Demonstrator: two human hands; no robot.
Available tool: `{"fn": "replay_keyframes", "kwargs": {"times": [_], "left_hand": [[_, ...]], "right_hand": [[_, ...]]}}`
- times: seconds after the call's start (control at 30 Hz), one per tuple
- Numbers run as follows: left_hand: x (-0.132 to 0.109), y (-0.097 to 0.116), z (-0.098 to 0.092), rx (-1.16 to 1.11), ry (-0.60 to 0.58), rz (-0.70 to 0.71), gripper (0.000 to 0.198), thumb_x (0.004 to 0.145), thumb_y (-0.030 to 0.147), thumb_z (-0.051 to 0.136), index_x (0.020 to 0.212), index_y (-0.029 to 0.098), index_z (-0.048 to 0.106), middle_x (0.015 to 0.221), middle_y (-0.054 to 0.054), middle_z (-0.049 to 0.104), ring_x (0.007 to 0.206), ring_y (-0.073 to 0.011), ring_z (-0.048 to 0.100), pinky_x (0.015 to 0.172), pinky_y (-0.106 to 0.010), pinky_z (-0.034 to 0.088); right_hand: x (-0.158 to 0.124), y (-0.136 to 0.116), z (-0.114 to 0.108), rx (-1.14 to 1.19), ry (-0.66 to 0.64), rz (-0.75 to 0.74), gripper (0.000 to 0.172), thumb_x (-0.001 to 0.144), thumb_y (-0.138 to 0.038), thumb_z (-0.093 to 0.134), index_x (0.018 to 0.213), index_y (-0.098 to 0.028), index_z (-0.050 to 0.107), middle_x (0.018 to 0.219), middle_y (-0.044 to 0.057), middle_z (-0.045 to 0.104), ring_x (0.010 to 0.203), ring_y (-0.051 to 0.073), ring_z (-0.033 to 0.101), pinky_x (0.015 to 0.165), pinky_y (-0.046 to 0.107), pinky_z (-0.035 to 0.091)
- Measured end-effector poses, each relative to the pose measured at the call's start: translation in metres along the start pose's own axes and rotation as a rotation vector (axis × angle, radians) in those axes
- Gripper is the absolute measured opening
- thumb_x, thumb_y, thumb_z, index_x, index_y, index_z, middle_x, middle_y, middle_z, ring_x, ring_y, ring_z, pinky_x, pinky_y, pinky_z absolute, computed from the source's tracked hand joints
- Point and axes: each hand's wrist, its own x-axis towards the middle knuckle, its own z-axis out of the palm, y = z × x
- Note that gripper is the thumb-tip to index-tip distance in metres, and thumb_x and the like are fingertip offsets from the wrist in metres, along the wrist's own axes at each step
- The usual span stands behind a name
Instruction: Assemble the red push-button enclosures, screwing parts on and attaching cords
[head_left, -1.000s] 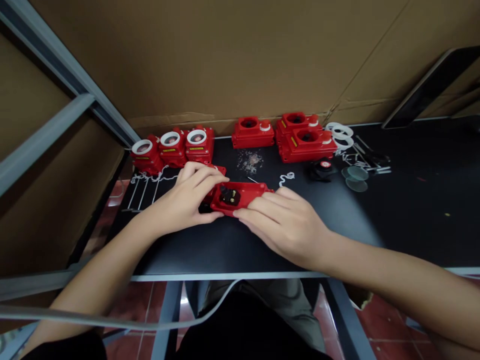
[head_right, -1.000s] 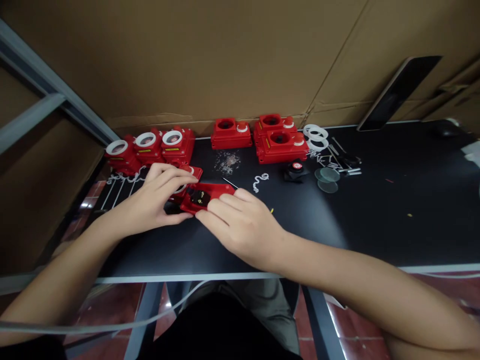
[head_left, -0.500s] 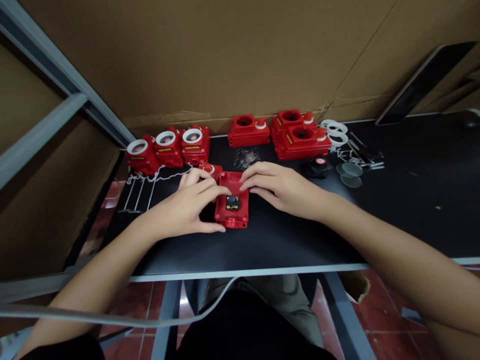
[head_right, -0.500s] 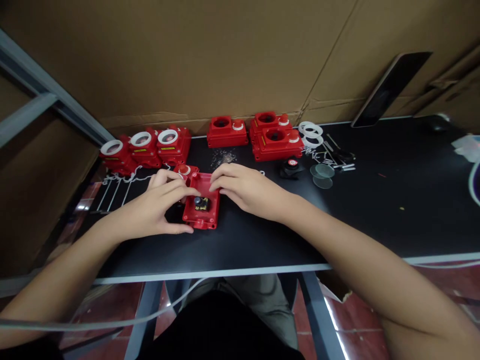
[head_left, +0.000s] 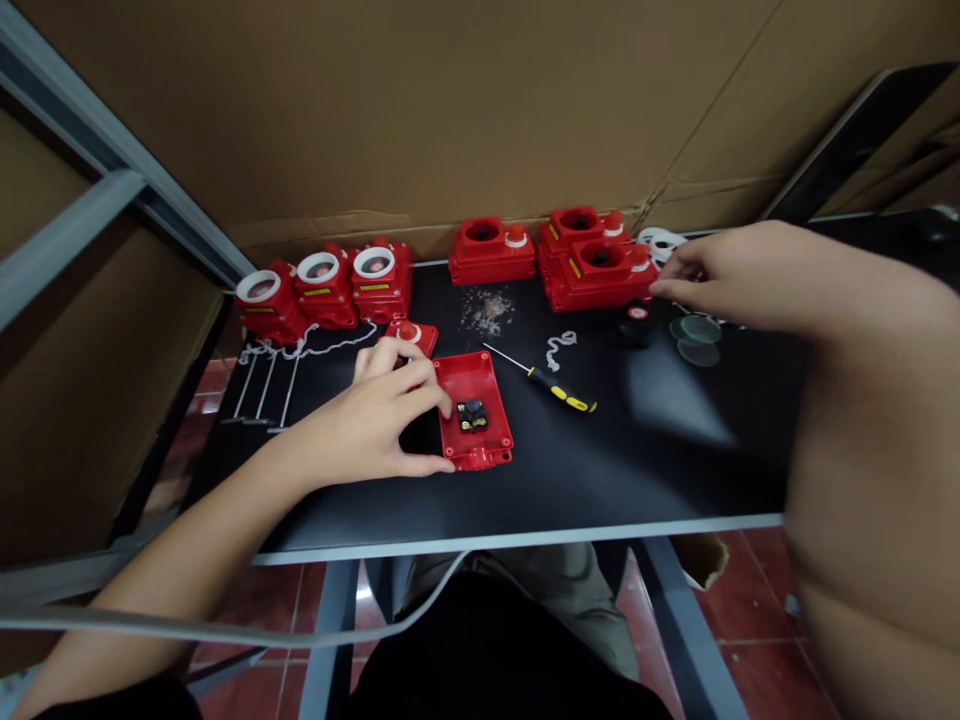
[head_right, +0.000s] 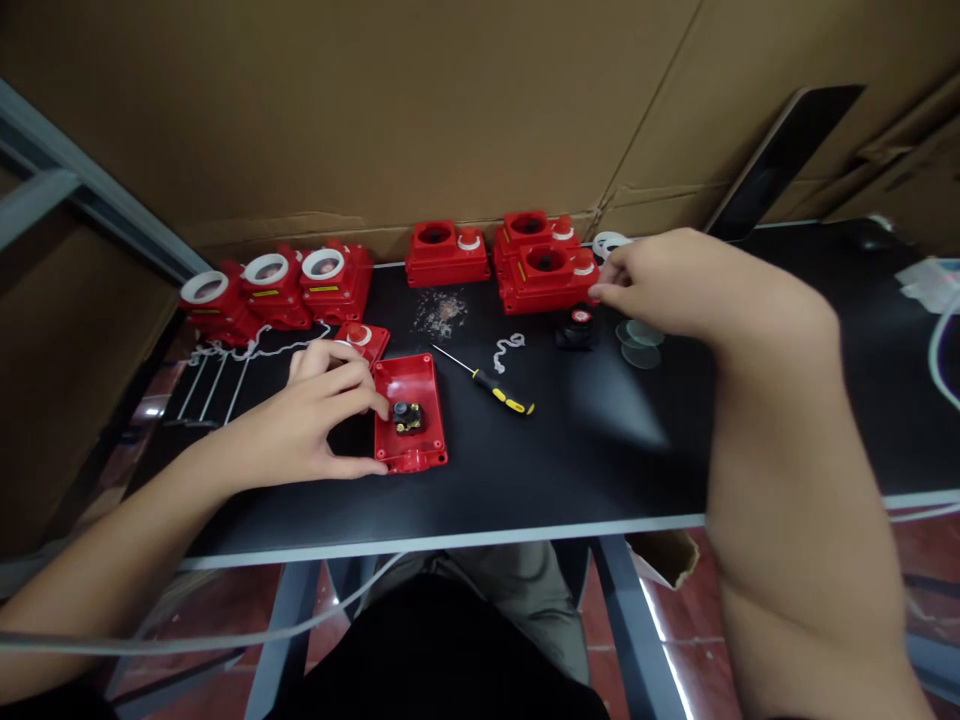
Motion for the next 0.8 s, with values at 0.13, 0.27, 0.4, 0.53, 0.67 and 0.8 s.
{"fn": "replay_keyframes", "kwargs": {"times": [0.13, 0.27, 0.4, 0.53, 0.67, 0.8], "left_hand": [[0.000, 0.000, 0.000, -0.014, 0.000, -0.003, 0.050, 0.102, 0.064, 0.100, 0.125, 0.024, 0.079, 0.128, -0.013, 0.075, 0.142, -0.0433, 0.054, 0.117, -0.060, 0.046], [0.001, 0.000, 0.000, -0.038, -0.001, -0.012, 0.048, 0.103, 0.064, 0.098, 0.125, 0.025, 0.080, 0.128, -0.012, 0.075, 0.144, -0.0434, 0.054, 0.123, -0.061, 0.046], [0.002, 0.001, 0.000, -0.078, 0.003, -0.011, 0.043, 0.103, 0.059, 0.098, 0.126, 0.026, 0.082, 0.126, -0.011, 0.077, 0.145, -0.0420, 0.055, 0.132, -0.063, 0.044], [0.003, 0.003, 0.001, -0.093, -0.011, -0.022, 0.044, 0.103, 0.059, 0.098, 0.126, 0.024, 0.082, 0.126, -0.011, 0.077, 0.143, -0.0414, 0.054, 0.135, -0.065, 0.043], [0.004, 0.003, 0.001, -0.094, -0.027, -0.025, 0.043, 0.104, 0.057, 0.097, 0.127, 0.024, 0.082, 0.124, -0.011, 0.078, 0.141, -0.0401, 0.055, 0.135, -0.063, 0.044], [0.005, 0.003, -0.002, -0.093, -0.019, -0.010, 0.041, 0.104, 0.053, 0.097, 0.126, 0.023, 0.082, 0.125, -0.011, 0.079, 0.139, -0.0387, 0.058, 0.135, -0.062, 0.045]], "right_hand": [[0.003, 0.003, 0.003, -0.022, -0.121, 0.006, 0.023, 0.112, -0.036, 0.087, 0.095, -0.020, 0.089, 0.086, 0.006, 0.084, 0.071, 0.019, 0.065, 0.080, 0.039, 0.048], [0.005, -0.003, 0.012, -0.042, -0.148, -0.038, 0.019, 0.109, -0.034, 0.085, 0.096, -0.023, 0.092, 0.086, 0.005, 0.084, 0.071, 0.020, 0.067, 0.080, 0.040, 0.049], [0.005, -0.007, 0.015, -0.064, -0.101, -0.071, 0.018, 0.107, -0.028, 0.081, 0.091, -0.022, 0.088, 0.083, 0.006, 0.080, 0.071, 0.022, 0.065, 0.081, 0.041, 0.049], [0.004, -0.009, 0.012, -0.058, -0.083, -0.101, 0.010, 0.103, -0.026, 0.078, 0.096, -0.022, 0.084, 0.085, 0.007, 0.080, 0.076, 0.025, 0.068, 0.084, 0.041, 0.052], [0.004, -0.010, 0.016, -0.039, -0.109, -0.142, 0.010, 0.102, -0.030, 0.078, 0.098, -0.024, 0.084, 0.089, 0.006, 0.083, 0.078, 0.024, 0.070, 0.083, 0.041, 0.056], [0.003, -0.005, 0.021, -0.025, -0.096, -0.170, 0.010, 0.104, -0.029, 0.078, 0.099, -0.023, 0.085, 0.094, 0.006, 0.085, 0.079, 0.023, 0.070, 0.082, 0.041, 0.055]]}}
